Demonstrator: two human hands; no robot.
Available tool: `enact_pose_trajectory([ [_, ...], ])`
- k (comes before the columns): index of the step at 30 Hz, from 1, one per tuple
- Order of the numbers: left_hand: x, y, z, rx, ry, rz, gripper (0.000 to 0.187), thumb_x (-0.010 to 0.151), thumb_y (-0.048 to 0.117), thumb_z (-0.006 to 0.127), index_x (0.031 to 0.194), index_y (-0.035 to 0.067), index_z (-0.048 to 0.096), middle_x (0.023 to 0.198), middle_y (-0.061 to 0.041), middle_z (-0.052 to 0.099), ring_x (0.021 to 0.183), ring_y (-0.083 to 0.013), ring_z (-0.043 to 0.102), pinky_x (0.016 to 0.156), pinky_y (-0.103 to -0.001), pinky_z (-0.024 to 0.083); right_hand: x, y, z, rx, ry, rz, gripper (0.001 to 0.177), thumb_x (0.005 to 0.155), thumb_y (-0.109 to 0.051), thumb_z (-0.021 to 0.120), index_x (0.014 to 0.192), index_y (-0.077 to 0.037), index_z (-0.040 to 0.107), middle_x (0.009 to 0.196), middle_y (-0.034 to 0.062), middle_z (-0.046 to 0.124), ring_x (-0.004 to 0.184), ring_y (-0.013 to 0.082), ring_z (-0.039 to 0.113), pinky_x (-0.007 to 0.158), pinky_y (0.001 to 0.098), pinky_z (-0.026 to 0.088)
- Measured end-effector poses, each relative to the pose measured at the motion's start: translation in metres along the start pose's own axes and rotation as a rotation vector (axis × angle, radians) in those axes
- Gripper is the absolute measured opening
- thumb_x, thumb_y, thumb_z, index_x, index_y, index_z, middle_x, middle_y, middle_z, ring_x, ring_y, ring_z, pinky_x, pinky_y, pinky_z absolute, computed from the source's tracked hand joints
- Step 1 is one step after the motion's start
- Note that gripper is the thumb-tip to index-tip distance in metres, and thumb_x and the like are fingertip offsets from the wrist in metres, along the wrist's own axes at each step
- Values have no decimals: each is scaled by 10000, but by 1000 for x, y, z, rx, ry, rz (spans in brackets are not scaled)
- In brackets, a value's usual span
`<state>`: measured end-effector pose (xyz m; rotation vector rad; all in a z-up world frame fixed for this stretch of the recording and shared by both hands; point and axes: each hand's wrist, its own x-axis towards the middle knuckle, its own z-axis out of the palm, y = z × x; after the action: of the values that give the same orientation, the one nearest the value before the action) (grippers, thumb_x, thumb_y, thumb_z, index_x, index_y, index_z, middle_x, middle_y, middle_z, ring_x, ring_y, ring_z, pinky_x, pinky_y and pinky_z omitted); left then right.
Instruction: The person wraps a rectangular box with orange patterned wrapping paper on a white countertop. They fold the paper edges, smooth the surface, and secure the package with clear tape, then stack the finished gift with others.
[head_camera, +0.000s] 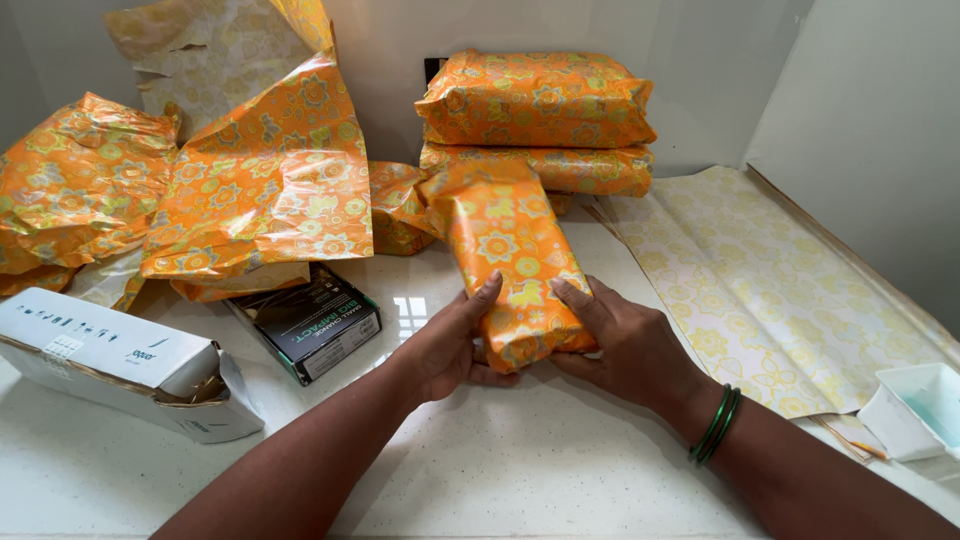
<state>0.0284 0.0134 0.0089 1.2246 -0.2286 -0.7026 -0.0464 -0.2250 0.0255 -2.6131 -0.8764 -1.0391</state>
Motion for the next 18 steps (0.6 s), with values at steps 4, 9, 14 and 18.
enact_pose_trajectory([
  [4,-4,0,-4,-145,-276,6,784,894,606,596,1443,64,457,1260,-170,678,1050,-277,732,814,-472,645,2,4,-5,-10,46,-82,871,708,-327,902,1442,-107,489,1374,286,587,1013,409,707,822,446,600],
  [9,-1,-11,10,-88,-149,195,717,880,312,747,1464,86,396,1338,-119,629,1148,-255,687,924,-471,615,1,14,-5,28,129,-125,881,772,-261,890,1505,-162,411,1489,240,527,1185,389,669,959,425,569],
  [14,3,-11,18,-139,-4,377,738,862,250,769,1451,89,354,1360,-119,605,1175,-251,669,950,-460,609,2,22,22,640,219,419,1007,858,-237,795,1607,-93,137,1573,188,349,1380,302,495,1036,438,526],
  [18,6,-10,24,-195,80,454,728,855,241,755,1435,111,335,1360,-118,584,1181,-251,658,942,-464,616,1,24,36,1516,68,1066,723,951,-405,605,1558,-169,291,1340,165,622,1195,277,642,976,438,546],
])
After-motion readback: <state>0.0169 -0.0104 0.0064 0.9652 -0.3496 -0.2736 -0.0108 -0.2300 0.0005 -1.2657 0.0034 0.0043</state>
